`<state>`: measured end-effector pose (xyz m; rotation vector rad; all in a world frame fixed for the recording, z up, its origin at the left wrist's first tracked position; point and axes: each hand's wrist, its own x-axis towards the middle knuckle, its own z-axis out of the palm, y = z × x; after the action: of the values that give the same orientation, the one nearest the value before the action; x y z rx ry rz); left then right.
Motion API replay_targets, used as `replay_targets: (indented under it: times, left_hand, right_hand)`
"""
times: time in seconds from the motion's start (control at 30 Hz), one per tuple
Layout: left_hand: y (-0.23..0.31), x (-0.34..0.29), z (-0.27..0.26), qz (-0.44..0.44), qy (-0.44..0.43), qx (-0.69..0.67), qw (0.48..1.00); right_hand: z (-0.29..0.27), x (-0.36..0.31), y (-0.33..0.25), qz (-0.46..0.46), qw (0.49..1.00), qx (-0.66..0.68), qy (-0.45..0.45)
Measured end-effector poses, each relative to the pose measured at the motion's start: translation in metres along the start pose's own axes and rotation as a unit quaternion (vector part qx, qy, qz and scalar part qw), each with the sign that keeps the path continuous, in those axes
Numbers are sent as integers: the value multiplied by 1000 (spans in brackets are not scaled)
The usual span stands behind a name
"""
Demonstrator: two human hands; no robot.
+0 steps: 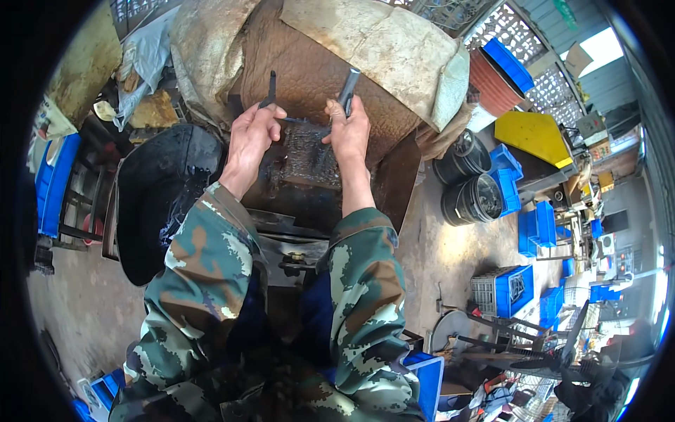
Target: Assembling small metal mechanical components into a main housing unit using hand tools at a workshop bench.
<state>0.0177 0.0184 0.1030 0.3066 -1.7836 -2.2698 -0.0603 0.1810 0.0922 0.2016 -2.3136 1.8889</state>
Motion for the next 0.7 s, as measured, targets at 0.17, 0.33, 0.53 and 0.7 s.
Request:
replay_targets:
  times: [0.17,0.33,0.53,0.7]
  left_hand:
    - [0,2,-8,33,3,1,999]
    - [6,-3,-8,54,9,39,998]
    - [5,-1,-14,45,12,71,996]
    - [-13,11,-15,47,-59,162,984]
  right_hand:
    - [4,-1,-1,3,1000,6,-5]
    - [-1,-2,-4,9,1000,1,9]
    - [-10,-30,-14,26,999,17,-16]
    - [-46,-89,-30,59,988,-9,-143]
